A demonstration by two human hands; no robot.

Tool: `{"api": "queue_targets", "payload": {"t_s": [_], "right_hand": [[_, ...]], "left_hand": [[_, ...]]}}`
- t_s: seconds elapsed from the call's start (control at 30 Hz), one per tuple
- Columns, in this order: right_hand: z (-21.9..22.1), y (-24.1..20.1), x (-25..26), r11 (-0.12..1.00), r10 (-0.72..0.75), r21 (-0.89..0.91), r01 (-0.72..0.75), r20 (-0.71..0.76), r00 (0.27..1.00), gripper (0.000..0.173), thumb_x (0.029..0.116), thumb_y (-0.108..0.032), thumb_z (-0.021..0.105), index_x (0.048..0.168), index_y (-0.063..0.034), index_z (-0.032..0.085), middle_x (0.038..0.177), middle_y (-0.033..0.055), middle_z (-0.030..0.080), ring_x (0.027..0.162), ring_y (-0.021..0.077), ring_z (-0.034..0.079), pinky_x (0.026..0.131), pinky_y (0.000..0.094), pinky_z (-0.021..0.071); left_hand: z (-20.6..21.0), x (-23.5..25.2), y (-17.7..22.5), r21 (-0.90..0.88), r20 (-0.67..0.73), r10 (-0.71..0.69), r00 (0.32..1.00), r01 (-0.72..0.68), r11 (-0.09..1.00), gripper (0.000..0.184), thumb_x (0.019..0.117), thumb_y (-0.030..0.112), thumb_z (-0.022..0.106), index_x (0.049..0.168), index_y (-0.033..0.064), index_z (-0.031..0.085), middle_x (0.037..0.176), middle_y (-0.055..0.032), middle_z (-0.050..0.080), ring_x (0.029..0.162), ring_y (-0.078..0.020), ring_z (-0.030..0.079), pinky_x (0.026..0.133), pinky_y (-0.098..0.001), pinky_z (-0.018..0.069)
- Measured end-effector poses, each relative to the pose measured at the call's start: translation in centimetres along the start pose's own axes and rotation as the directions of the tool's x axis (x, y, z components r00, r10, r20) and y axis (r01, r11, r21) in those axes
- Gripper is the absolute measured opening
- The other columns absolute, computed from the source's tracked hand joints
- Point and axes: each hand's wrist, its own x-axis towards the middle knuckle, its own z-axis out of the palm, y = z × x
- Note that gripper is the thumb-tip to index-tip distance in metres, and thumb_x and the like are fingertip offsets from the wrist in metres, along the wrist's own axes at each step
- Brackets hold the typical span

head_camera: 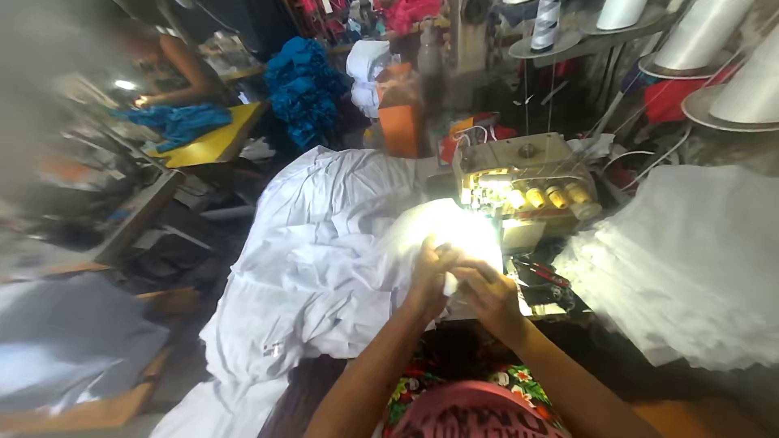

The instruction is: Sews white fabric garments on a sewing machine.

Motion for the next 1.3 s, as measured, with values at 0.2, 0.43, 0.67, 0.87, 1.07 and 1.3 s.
{"api": "queue_targets", "payload": {"t_s": [0.2, 0.43, 0.67, 0.87, 1.07, 1.3], "right_hand": [[-2.7, -0.9, 3.1, 0.865, 0.362, 0.389, -0.319, -0.041, 0.931, 0.024, 0.0902, 0.008, 0.059, 0.114, 0.0086, 0.064, 0.104, 0.0067, 0.067, 0.08, 0.0017, 0.067, 0.073, 0.0214, 0.0601], [-1.2, 1.3, 3.3, 0.834, 0.42, 0.424, -0.353, -0.073, 0.904, 0.025, 0.0916, 0.006, 0.062, 0.116, 0.0027, 0.062, 0.102, 0.0014, 0.065, 0.08, 0.0011, 0.066, 0.074, 0.0225, 0.0606], [-1.9, 1.8, 3.2, 0.791, 0.507, 0.45, -0.414, -0.103, 0.856, 0.022, 0.0953, 0.006, 0.055, 0.116, -0.0014, 0.059, 0.103, -0.0014, 0.065, 0.079, 0.0025, 0.068, 0.072, 0.0239, 0.0618], [-1.3, 1.8, 3.9, 0.81, 0.356, 0.235, -0.537, 0.531, 0.769, 0.013, 0.0934, 0.001, 0.062, 0.104, 0.0029, 0.07, 0.083, 0.0048, 0.067, 0.075, 0.0038, 0.062, 0.072, 0.026, 0.054], [-3.7, 2.3, 3.8, 0.75, 0.389, 0.223, -0.622, 0.612, 0.688, 0.021, 0.0928, 0.007, 0.059, 0.11, 0.0009, 0.069, 0.088, 0.0034, 0.069, 0.074, 0.001, 0.061, 0.071, 0.0209, 0.053], [-3.9, -0.2, 0.3, 0.937, 0.287, 0.221, -0.27, -0.045, 0.957, 0.022, 0.1044, -0.016, 0.055, 0.122, -0.0049, 0.062, 0.119, 0.0033, 0.068, 0.108, 0.0042, 0.065, 0.094, 0.0251, 0.0551]], "left_hand": [[-0.8, -0.5, -0.5, 0.075, 0.013, -0.047, 0.999, 0.046, 0.996, 0.027, 0.1094, 0.021, 0.046, 0.128, 0.0072, 0.06, 0.099, -0.0032, 0.066, 0.079, -0.0108, 0.066, 0.073, -0.0307, 0.0578], [-0.2, -1.2, -0.7, 0.046, 0.028, -0.043, 0.999, 0.042, 0.998, 0.038, 0.1125, 0.031, 0.035, 0.119, 0.004, 0.062, 0.095, -0.0053, 0.069, 0.079, -0.014, 0.07, 0.076, -0.0328, 0.06], [-0.7, -1.3, -0.8, 0.127, 0.015, 0.108, 0.994, -0.109, 0.986, 0.006, 0.1038, 0.008, 0.054, 0.104, 0.0045, 0.059, 0.081, -0.0013, 0.065, 0.066, -0.0095, 0.065, 0.067, -0.0287, 0.0585], [0.9, -4.8, -0.2, 0.013, 0.088, 0.337, 0.937, -0.339, 0.941, 0.009, 0.1001, 0.0, 0.055, 0.096, 0.0076, 0.058, 0.078, 0.0018, 0.068, 0.07, -0.0089, 0.07, 0.072, -0.0299, 0.0626], [-0.8, -3.6, 0.9, 0.099, 0.032, 0.413, 0.91, -0.414, 0.905, 0.019, 0.1021, 0.002, 0.054, 0.118, 0.0118, 0.052, 0.079, 0.004, 0.069, 0.066, -0.0079, 0.069, 0.067, -0.029, 0.0619], [-0.3, -4.2, 2.1, 0.426, 0.294, 0.355, 0.887, -0.454, 0.783, 0.025, 0.103, 0.001, 0.053, 0.124, -0.001, 0.066, 0.101, -0.0049, 0.071, 0.083, -0.0068, 0.069, 0.079, -0.0269, 0.0614]]}}
